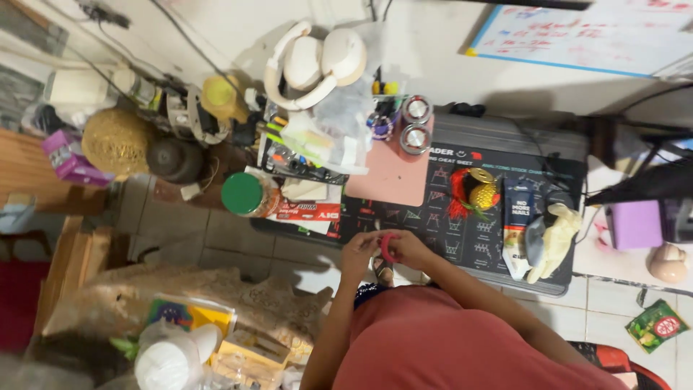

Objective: The person organizes various items on a cluttered desk, including a phone, papers, a hairbrush, a hard hat, and headphones. They move items around, place them in different locations, and occasionally pick up and examine objects.

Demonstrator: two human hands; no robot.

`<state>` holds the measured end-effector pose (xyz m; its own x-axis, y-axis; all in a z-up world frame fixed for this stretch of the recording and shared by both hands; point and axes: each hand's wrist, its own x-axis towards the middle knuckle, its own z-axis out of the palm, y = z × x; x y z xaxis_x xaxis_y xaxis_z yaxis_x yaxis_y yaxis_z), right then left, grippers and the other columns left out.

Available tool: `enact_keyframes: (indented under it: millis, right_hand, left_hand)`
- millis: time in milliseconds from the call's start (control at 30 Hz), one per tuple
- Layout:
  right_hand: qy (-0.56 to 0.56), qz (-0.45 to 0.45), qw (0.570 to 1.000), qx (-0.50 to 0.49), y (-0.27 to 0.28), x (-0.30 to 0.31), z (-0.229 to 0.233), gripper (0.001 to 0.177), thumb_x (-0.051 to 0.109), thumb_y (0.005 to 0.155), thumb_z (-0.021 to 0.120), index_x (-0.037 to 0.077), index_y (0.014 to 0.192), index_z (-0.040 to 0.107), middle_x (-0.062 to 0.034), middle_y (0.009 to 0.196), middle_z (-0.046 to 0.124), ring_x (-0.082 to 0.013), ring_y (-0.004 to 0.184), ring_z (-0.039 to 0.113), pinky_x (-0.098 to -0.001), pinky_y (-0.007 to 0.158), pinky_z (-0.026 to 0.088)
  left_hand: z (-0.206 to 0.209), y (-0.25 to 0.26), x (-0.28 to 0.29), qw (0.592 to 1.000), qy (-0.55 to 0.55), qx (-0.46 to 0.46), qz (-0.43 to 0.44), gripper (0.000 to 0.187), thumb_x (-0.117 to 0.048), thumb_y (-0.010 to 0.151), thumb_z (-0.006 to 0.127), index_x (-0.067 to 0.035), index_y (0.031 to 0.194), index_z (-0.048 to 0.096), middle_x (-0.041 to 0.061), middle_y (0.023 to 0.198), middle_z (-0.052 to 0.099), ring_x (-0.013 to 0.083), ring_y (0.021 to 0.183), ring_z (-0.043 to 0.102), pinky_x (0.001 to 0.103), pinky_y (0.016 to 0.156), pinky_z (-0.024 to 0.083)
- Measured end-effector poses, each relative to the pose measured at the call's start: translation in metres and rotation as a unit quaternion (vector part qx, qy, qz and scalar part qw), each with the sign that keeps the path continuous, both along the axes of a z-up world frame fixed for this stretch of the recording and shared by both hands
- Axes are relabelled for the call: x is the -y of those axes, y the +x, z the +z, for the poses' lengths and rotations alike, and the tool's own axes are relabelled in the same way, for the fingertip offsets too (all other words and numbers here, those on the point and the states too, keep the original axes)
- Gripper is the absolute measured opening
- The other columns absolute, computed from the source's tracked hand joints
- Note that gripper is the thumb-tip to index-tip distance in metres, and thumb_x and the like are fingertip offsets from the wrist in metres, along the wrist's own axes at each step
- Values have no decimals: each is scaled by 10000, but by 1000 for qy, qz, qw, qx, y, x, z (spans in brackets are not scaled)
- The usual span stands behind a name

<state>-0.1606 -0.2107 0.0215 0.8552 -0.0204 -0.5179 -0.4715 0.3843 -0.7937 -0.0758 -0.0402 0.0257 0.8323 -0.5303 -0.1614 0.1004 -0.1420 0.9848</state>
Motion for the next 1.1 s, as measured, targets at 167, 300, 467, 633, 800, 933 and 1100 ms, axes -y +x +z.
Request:
enact_keyframes:
  millis: [167, 300, 467, 633, 800, 933, 1100]
  right_hand:
    - [-216, 15, 949, 228, -31, 34, 19, 248, 54, 919, 659, 18, 1157, 715, -52, 1050, 667, -62, 771, 604, -194, 617, 498]
    - [254, -167, 953, 13, -51, 61, 28, 210, 72, 984, 599, 65, 1168, 701, 4, 887, 672, -24, 593, 536, -182, 506, 429]
    - [224, -187, 956, 42, -91, 92, 36, 122, 21, 1000, 604, 25, 1103, 670, -51, 839, 691, -44, 560, 553, -183, 465, 401]
    - [201, -292, 934, 41, -151, 123, 15, 201, -24, 948, 579, 53, 1097, 691, -54, 810, 694, -50, 555, 561, -177, 447, 379]
    - [205, -458, 859, 100, -243, 142, -14, 175, 13, 1008, 591, 44, 1140, 701, -12, 796, 641, -54, 552, 515, -214, 483, 432]
    - [192, -601, 773, 69, -331, 153, -26, 260, 53, 961, 559, 58, 1157, 730, -19, 864, 707, -65, 579, 513, -197, 485, 386]
    - [22, -823, 559, -98, -486, 204, -36, 149, 100, 961, 644, -14, 1056, 622, -45, 791, 550, -159, 645, 531, -346, 538, 438]
  left_hand:
    - [47, -11, 41, 998, -21, 47, -43, 199, 34, 868, 761, -12, 1057, 803, 38, 991, 555, 115, 850, 601, 246, 709, 513]
    - [67, -25, 81, 976, -192, 3, -98, 158, 57, 899, 743, -5, 1044, 741, 30, 1070, 522, 111, 904, 637, 258, 743, 551]
    - [72, -60, 116, 943, -256, -133, -164, 156, 49, 941, 701, -25, 1062, 638, 40, 1087, 552, 106, 834, 624, 251, 695, 526]
    - [63, -108, 173, 959, -195, -31, -205, 125, 70, 955, 664, -12, 1048, 649, 17, 1095, 548, 88, 877, 620, 241, 729, 537]
    - [59, -182, 242, 936, -154, 75, -309, 142, 40, 952, 705, -26, 1078, 699, 22, 1046, 599, 90, 871, 598, 242, 749, 513]
    - [64, -250, 284, 907, -81, 107, -399, 289, -35, 900, 761, -74, 1176, 687, 6, 977, 628, 94, 824, 572, 239, 731, 495]
    - [57, -315, 312, 871, -13, 102, -481, 309, -86, 883, 758, -91, 1187, 704, 43, 966, 657, 150, 771, 594, 269, 698, 508]
